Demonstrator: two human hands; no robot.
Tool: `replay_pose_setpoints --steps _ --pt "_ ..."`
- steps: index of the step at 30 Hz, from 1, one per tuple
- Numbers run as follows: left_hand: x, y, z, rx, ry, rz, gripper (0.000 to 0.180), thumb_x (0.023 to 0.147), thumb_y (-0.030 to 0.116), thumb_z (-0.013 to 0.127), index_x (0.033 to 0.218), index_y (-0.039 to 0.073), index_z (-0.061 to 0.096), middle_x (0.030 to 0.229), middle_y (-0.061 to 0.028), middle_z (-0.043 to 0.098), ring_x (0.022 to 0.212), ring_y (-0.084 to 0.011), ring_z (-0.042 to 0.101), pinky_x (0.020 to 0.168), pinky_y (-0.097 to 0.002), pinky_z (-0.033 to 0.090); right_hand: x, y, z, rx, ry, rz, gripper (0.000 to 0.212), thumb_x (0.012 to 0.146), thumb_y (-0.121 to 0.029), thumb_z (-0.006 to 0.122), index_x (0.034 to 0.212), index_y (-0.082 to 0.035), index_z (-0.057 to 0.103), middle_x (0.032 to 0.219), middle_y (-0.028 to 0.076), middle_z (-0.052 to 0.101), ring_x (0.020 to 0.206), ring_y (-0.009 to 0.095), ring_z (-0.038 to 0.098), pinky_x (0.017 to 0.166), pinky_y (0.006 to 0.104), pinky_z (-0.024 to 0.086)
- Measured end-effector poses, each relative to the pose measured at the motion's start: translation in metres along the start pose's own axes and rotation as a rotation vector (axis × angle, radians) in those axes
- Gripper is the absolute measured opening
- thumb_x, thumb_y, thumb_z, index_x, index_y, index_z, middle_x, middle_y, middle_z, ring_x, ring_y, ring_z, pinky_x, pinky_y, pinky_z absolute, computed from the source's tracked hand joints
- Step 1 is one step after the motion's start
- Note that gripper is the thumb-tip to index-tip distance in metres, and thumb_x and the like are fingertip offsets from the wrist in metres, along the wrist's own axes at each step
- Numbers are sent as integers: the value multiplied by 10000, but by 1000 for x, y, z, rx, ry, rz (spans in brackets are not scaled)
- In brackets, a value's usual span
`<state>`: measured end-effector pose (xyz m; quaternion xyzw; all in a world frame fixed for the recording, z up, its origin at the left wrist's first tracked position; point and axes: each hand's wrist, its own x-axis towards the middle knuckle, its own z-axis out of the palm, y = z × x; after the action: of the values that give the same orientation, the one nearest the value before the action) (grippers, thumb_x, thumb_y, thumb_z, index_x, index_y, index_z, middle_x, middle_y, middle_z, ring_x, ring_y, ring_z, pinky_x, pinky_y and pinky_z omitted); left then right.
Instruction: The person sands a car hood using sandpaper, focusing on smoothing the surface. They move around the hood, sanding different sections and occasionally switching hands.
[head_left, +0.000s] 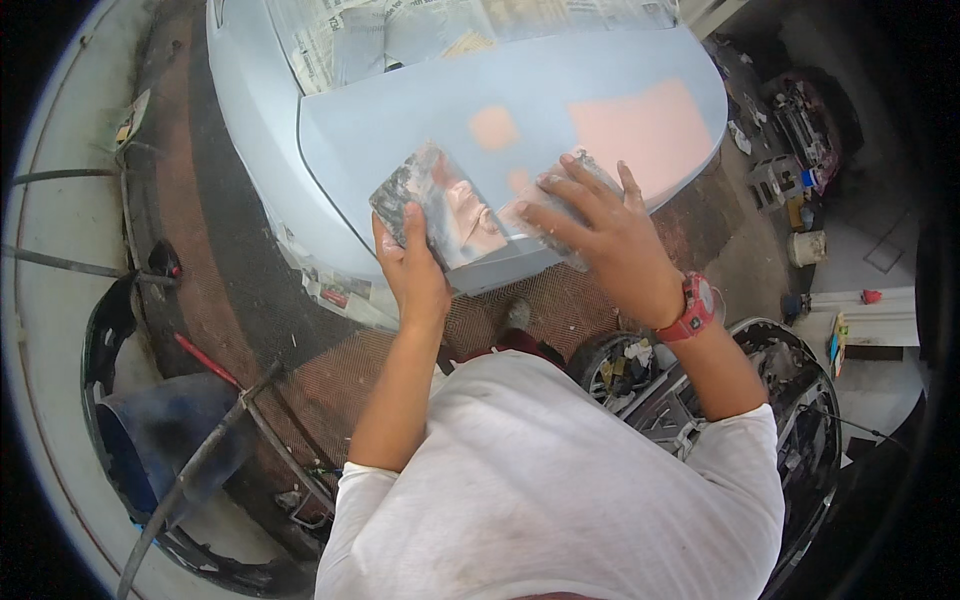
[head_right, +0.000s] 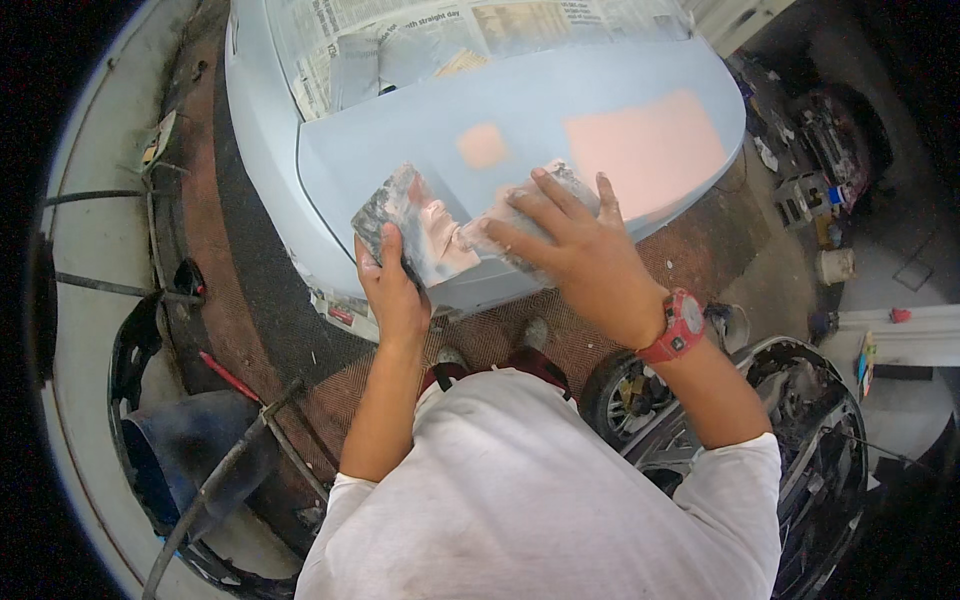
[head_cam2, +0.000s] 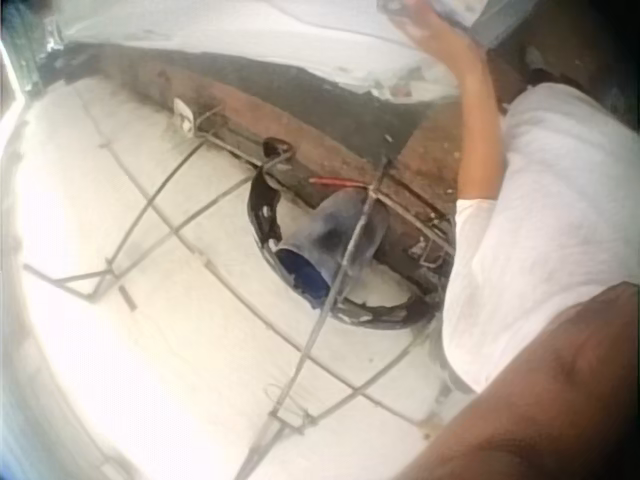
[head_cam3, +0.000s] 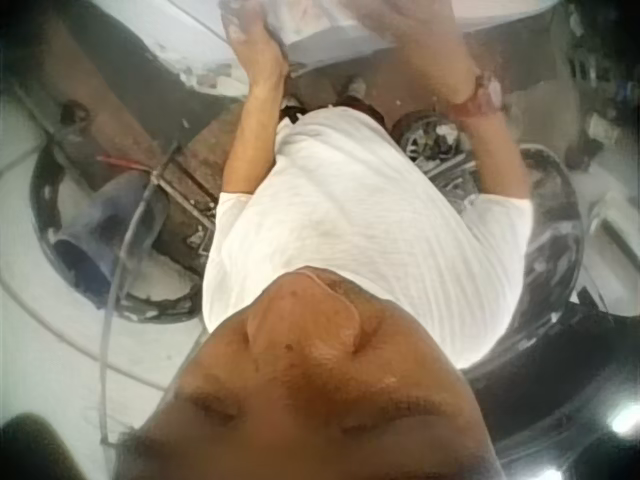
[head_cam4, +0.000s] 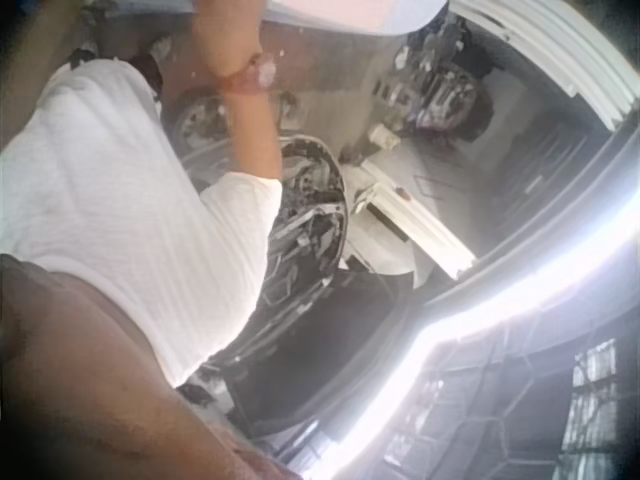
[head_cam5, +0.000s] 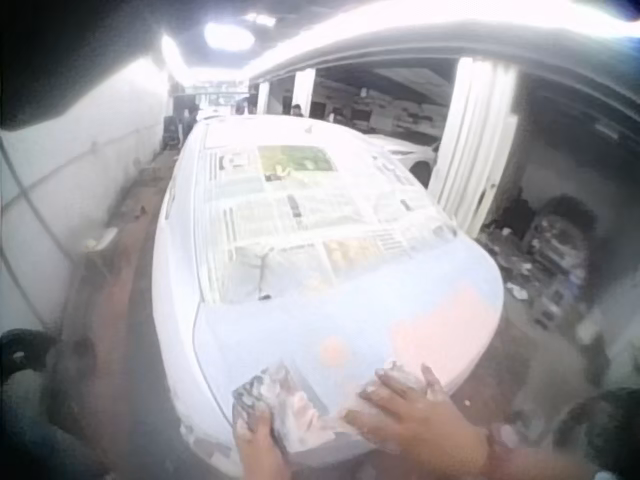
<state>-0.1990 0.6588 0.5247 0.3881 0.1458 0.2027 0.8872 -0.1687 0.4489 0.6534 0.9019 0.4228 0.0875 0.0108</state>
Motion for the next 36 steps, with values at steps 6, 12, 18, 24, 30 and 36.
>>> replay_pose_setpoints --steps 6,12,18,24,30,36 --pt "1 5 -21 279 68 120 392 1072 211 583 1414 37 503 1297 -122 635 1170 -230 652 988 -380 564 -6 -28 24 87 -163 -144 626 859 2 584 1406 -301 616 1452 84 528 1471 357 409 1111 768 282" --pt "0 30 -78 -67 195 -30 458 1061 197 588 1472 28 473 1365 -120 611 1214 -244 645 1017 -404 560 -6 31 47 151 -156 223 647 843 53 518 1391 -272 627 1422 58 565 1350 325 524 1039 639 389" --pt "-11 28 -90 -40 141 -133 522 1059 223 597 1513 35 421 1403 -123 577 1273 -252 596 1084 -416 504 39 46 84 236 -74 246 573 865 33 519 1321 -276 678 1317 -25 623 1199 220 614 952 633 403" --pt "-17 25 -93 -37 189 -162 558 1057 234 602 1536 37 396 1438 -123 551 1306 -257 569 1120 -422 471 26 33 95 174 -83 203 566 858 42 535 1294 -278 700 1287 -24 640 1186 216 625 966 606 383" --pt "-16 32 -91 -60 215 -122 555 1055 220 600 1536 36 394 1426 -125 562 1284 -248 590 1074 -410 509 13 63 74 230 -180 267 535 860 37 537 1260 -269 720 1271 -24 653 1156 240 643 939 606 397" --pt "-13 35 -92 -78 204 -97 491 1053 207 603 1492 37 465 1369 -108 620 1217 -231 649 1006 -385 564 51 62 81 195 -164 273 530 848 39 538 1234 -268 734 1254 -33 661 1113 250 655 916 612 411"
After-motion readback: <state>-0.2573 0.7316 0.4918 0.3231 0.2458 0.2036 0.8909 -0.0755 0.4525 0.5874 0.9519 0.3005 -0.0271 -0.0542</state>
